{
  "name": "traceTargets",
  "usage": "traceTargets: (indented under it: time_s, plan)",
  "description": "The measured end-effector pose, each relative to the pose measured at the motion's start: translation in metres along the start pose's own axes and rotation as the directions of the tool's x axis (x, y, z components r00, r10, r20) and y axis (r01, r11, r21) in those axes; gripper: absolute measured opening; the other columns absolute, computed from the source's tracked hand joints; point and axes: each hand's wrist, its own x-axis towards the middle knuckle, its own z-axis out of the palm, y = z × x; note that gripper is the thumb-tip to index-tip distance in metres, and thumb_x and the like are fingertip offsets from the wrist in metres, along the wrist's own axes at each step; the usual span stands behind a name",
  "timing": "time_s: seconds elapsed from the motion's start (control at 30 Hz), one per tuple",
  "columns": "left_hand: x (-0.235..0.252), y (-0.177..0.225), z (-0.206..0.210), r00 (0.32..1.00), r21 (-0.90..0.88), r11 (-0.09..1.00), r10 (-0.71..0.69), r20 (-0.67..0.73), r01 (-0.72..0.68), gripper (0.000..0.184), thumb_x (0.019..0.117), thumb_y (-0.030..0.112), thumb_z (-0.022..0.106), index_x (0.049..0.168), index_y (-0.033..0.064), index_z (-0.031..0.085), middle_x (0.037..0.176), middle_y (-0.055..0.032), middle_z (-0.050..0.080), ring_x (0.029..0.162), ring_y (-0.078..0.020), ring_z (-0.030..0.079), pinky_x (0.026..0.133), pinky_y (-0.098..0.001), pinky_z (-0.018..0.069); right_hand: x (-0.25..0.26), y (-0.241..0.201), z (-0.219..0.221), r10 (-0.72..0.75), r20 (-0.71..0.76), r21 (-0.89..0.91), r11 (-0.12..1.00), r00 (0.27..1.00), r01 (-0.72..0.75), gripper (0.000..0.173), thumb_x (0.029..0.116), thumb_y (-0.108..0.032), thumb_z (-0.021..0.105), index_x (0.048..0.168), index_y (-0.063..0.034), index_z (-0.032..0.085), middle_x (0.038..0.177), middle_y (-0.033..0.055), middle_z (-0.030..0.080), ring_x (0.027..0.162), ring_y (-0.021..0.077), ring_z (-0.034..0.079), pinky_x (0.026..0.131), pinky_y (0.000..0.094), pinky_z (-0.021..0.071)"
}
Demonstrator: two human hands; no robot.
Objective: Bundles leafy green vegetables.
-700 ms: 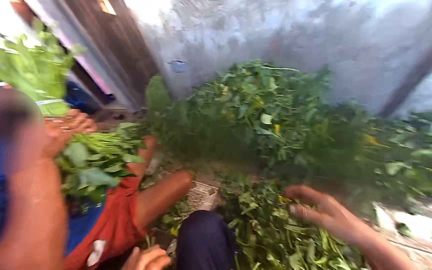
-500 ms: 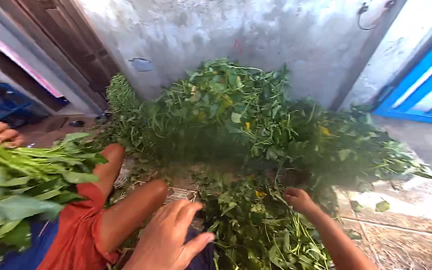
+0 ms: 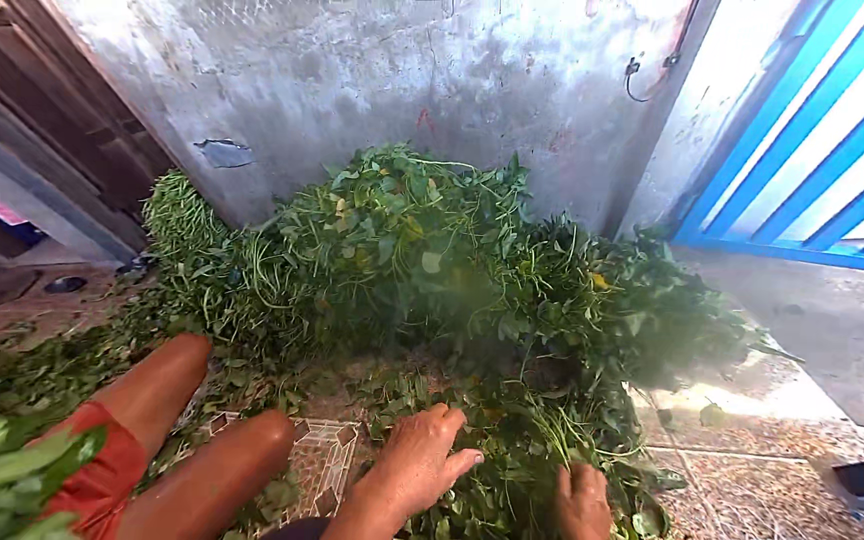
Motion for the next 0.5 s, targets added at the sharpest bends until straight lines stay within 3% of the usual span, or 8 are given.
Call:
traceTargets:
  time_s: [0.1,0.17,0.27,0.33,0.37,0.43,0.5]
  plan:
    - [-0.001,0.004,0.003,0.996,-0.082,0.996,0.037,-0.082,-0.043,0.048,0.1039,0.047,0.053,0.131,0.0088,0.064,0.123,-0.0125,0.066,0.113,-0.0278,0.066,0.1,-0.0486,0.0519,-0.002,-0.011,-0.01,-0.007,0.177,-0.055,0.998,0.984,0.017,0.037,0.0966,-0.025,0.065,0.12,0.0022,0.07,0.13,0.0344,0.059,0.123,0.0532,0.056,0.1,0.0685,0.0457]
    - [-0.002,0.007,0.005,0.988,-0.109,0.992,0.045,-0.148,-0.061,0.041,0.1057,0.041,0.051,0.126,0.0088,0.067,0.118,-0.0117,0.067,0.11,-0.0258,0.067,0.097,-0.0465,0.0532,-0.012,-0.027,-0.018,-0.182,0.032,-0.05,0.982,0.983,0.184,0.029,0.0971,-0.023,0.065,0.114,-0.0032,0.077,0.132,0.0295,0.062,0.126,0.0509,0.055,0.103,0.0655,0.0457]
    - [-0.005,0.006,0.007,0.97,-0.171,0.982,0.038,-0.241,-0.081,0.035,0.1054,0.037,0.051,0.118,0.0104,0.07,0.11,-0.0088,0.069,0.1,-0.022,0.068,0.091,-0.043,0.055,-0.022,-0.045,-0.027,-0.405,-0.265,-0.092,0.914,0.875,0.395,0.021,0.0955,-0.016,0.067,0.11,-0.0082,0.081,0.137,0.0313,0.059,0.129,0.0562,0.052,0.104,0.0688,0.0446]
    - [-0.008,0.004,0.007,0.963,-0.232,0.97,0.013,-0.27,-0.078,0.033,0.1052,0.035,0.051,0.116,0.0109,0.072,0.109,-0.0076,0.07,0.1,-0.02,0.068,0.091,-0.0418,0.055,-0.023,-0.05,-0.036,-0.435,-0.196,-0.194,0.896,0.879,0.4,0.02,0.0949,-0.017,0.067,0.106,-0.0085,0.081,0.139,0.0319,0.059,0.134,0.0581,0.047,0.107,0.0738,0.0368]
    - [-0.009,0.003,0.007,0.961,-0.268,0.961,-0.005,-0.278,-0.073,0.032,0.1053,0.033,0.051,0.115,0.011,0.073,0.108,-0.0069,0.071,0.099,-0.019,0.068,0.091,-0.0411,0.0548,-0.025,-0.054,-0.041,-0.429,-0.143,-0.203,0.895,0.892,0.397,0.02,0.0955,-0.019,0.066,0.105,-0.0085,0.081,0.133,0.0302,0.063,0.131,0.0559,0.05,0.105,0.0735,0.0379]
    - [-0.009,0.001,0.007,0.955,-0.382,0.92,-0.035,-0.294,-0.084,0.03,0.1047,0.029,0.051,0.11,0.0108,0.073,0.1,-0.0051,0.071,0.09,-0.016,0.068,0.086,-0.0377,0.0557,-0.03,-0.065,-0.046,-0.483,-0.235,-0.098,0.875,0.844,0.474,0.02,0.0955,-0.017,0.065,0.104,-0.0056,0.08,0.118,0.0271,0.068,0.111,0.0486,0.064,0.091,0.0652,0.0516]
    - [-0.011,0.0,0.01,0.957,-0.541,0.832,-0.045,-0.288,-0.123,0.024,0.1038,0.025,0.055,0.107,0.0104,0.074,0.095,-0.0023,0.072,0.084,-0.0116,0.071,0.081,-0.0318,0.0604,-0.046,-0.085,-0.05,-0.472,-0.376,0.097,0.835,0.797,0.541,0.018,0.0937,-0.013,0.067,0.104,-0.0041,0.078,0.111,0.0208,0.066,0.102,0.0343,0.066,0.085,0.0489,0.0577]
